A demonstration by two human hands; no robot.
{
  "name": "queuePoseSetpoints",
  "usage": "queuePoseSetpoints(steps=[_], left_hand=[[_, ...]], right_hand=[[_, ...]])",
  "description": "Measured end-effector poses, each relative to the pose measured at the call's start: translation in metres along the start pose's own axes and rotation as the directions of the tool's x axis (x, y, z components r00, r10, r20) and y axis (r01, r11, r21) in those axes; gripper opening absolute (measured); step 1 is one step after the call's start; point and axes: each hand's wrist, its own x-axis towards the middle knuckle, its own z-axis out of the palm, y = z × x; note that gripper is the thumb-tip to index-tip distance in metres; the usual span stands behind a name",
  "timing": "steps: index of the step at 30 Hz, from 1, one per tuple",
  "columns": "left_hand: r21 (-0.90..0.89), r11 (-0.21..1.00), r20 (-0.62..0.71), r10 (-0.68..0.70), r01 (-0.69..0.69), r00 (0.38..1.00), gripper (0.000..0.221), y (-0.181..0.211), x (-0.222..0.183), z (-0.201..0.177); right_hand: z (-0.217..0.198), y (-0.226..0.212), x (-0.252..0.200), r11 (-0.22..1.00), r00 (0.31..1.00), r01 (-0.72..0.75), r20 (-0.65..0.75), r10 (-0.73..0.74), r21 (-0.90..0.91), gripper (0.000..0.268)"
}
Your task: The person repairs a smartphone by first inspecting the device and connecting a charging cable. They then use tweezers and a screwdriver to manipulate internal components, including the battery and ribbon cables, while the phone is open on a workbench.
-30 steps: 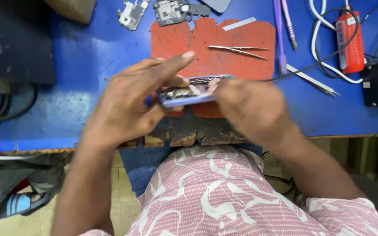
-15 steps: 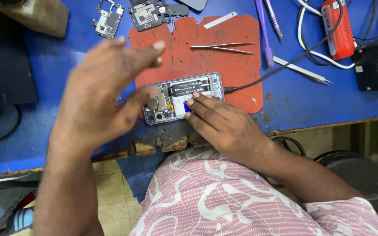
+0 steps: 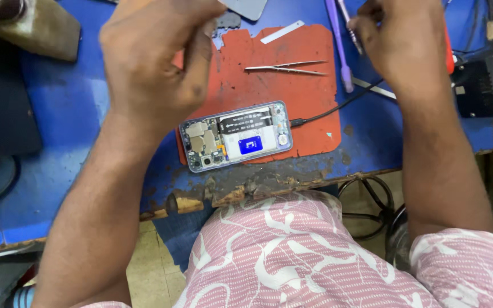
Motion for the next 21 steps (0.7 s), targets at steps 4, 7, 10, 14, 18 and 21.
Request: queuePoseSetpoints(steps=[4, 7, 10, 14, 18, 21], left_hand=[[0.054, 0.998, 0.03, -0.022, 0.021, 0.999, 0.017, -0.001, 0.0, -0.005], [0.113, 0.989, -0.021, -0.097, 0.099, 0.995, 0.012, -0.003, 0.0, -0.007], [0.048, 0.972, -0.038, -0.227, 0.229, 0.973, 0.008, -0.003, -0.001, -0.005], [-0.009, 0.963, -0.05, -0.269, 0.269, 0.962, 0.007, -0.001, -0.003, 0.003], [0.03, 0.972, -0.04, -0.232, 0.233, 0.972, 0.012, 0.001, -0.003, 0.005], [0.018, 0.963, -0.005, -0.267, 0.267, 0.964, 0.013, 0.005, -0.002, 0.006]], right_hand=[[0.013, 0.011, 0.005, 0.99, 0.998, -0.046, 0.046, 0.053, -0.134, 0.018], [0.015, 0.005, 0.008, 0.968, 0.975, -0.222, 0.008, 0.223, 0.116, 0.012], [0.014, -0.02, 0.013, 0.721, 0.972, -0.206, 0.051, 0.231, 0.662, 0.014], [0.042, -0.068, 0.027, 0.277, 0.919, -0.311, 0.214, 0.331, 0.909, 0.036], [0.045, -0.092, 0.031, 0.199, 0.871, -0.383, 0.282, 0.402, 0.902, 0.042], [0.042, -0.095, 0.031, 0.187, 0.866, -0.386, 0.284, 0.412, 0.904, 0.043]])
